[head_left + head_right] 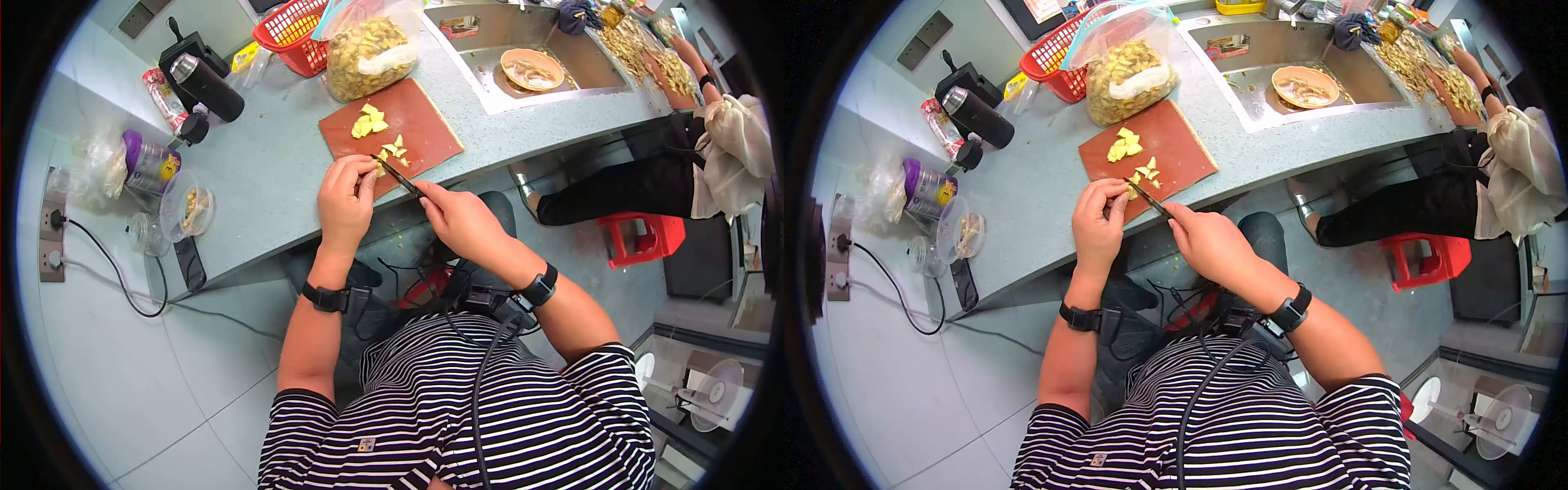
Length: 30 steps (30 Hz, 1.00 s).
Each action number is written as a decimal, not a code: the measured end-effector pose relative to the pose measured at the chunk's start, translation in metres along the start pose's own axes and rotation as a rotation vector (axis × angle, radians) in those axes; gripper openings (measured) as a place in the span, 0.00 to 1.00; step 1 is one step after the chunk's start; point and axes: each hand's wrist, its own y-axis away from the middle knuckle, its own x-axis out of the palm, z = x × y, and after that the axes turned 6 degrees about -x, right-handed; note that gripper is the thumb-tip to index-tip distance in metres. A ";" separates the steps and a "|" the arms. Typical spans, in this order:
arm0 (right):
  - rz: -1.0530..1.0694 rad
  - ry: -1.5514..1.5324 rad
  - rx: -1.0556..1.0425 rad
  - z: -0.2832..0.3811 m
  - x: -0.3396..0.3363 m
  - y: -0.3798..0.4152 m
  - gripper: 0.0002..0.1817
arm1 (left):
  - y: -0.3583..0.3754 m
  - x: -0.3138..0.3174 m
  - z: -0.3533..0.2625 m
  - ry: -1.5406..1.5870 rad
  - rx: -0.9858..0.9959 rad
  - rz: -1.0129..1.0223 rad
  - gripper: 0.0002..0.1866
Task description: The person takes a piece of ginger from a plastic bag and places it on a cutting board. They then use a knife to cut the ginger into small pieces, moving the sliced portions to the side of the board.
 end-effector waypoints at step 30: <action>-0.050 -0.218 0.022 0.006 -0.005 0.019 0.20 | 0.002 0.003 -0.003 -0.001 0.029 -0.030 0.09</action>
